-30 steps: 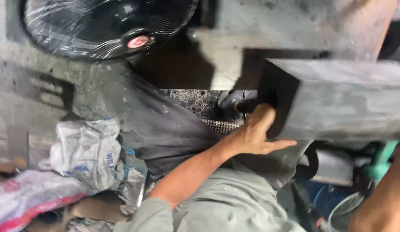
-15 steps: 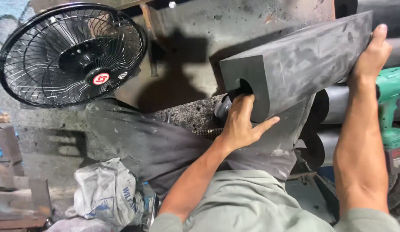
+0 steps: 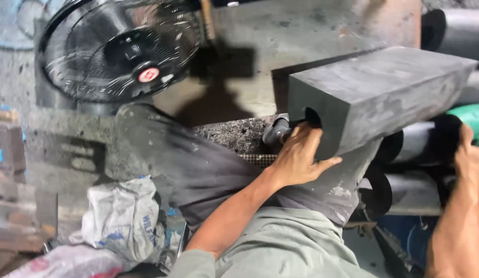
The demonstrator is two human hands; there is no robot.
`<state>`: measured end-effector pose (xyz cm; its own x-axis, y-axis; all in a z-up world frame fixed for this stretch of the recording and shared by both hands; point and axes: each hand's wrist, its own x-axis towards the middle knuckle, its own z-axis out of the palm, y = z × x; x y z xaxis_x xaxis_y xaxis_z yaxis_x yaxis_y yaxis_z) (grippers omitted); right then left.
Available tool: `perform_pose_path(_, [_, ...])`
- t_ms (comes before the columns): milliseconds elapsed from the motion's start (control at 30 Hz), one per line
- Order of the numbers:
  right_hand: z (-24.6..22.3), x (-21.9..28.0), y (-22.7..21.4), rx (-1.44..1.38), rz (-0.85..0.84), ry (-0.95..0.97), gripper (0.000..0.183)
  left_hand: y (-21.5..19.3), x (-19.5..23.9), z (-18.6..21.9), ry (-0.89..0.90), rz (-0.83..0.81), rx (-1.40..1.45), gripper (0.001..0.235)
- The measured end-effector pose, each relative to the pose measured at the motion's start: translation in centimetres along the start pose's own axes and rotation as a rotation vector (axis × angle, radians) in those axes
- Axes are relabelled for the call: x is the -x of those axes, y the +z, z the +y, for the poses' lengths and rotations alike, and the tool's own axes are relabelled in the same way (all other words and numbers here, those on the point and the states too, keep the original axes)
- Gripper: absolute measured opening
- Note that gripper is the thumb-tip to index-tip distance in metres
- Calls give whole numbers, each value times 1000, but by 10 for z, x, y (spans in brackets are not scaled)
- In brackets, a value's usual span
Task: The recorder is measuring, heating, and fitting heavy rubber industrial components onto a metal fixture in a workshop.
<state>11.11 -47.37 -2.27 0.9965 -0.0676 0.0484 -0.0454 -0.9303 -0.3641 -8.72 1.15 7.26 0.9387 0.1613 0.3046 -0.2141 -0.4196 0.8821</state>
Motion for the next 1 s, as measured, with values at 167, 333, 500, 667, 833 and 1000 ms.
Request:
perform_pose_path(167, [80,8,15,60,-279,349,85,2,-7,3,-28,30,49,64])
perform_pose_path(333, [95,8,-1,166,-183,-117,71,13,-20,-1,-31,171,65,70])
perform_pose_path(500, [8,37,-49,282,-254,-322,41,13,-38,-3,-53,212,48,71])
perform_pose_path(667, [-50,156,-120,250,-551,-585,39,18,-24,-4,-70,177,40,73])
perform_pose_path(833, [-231,252,-91,-135,-864,-937,61,19,-12,-16,126,266,-59,75])
perform_pose_path(1000, [-385,251,-101,68,-1220,-590,88,7,-6,-36,193,167,7,71])
